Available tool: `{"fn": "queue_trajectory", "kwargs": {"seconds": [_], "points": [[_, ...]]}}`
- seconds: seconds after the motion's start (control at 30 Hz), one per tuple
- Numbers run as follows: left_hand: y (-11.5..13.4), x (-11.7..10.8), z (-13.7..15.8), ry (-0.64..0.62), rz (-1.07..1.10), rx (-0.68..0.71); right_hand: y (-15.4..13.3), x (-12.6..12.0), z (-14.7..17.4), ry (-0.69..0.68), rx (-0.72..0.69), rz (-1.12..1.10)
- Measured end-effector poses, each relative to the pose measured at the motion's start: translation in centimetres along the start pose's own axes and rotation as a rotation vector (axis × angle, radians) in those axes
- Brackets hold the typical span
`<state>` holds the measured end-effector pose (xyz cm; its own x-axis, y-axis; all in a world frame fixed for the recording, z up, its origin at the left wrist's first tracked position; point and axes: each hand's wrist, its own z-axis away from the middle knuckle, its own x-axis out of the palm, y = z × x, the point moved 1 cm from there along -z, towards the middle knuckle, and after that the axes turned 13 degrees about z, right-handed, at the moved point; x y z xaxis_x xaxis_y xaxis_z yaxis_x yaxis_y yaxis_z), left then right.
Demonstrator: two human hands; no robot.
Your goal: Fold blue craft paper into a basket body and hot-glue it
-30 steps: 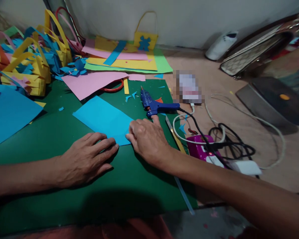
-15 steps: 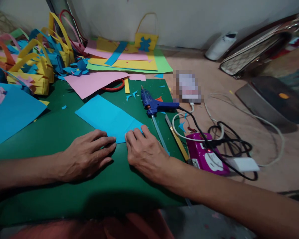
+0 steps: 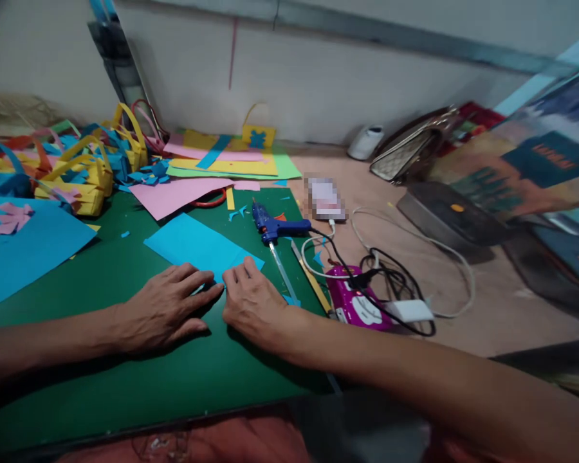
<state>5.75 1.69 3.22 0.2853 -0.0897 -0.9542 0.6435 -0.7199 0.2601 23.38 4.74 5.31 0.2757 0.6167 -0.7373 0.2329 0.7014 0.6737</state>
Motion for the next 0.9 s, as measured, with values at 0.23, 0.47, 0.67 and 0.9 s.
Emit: {"fn": "queue_trajectory", "kwargs": {"seconds": [0.23,0.47,0.67,0.9], "points": [[0.2,0.6,-0.1,0.053,0.000,0.027,0.4,-0.9,-0.3,-0.081,-0.025,-0.046],[0.4,0.5,-0.2,0.064,0.007,0.068,0.6,0.2,0.4,-0.046,-0.008,-0.071],[0.6,0.7,-0.4,0.072,0.039,0.073,-0.5,-0.5,1.0,-0.024,0.032,-0.029],[0.6,0.7,-0.6,0.079,0.065,0.073,-0.1,-0.2,1.6,0.003,0.023,-0.035]]}}
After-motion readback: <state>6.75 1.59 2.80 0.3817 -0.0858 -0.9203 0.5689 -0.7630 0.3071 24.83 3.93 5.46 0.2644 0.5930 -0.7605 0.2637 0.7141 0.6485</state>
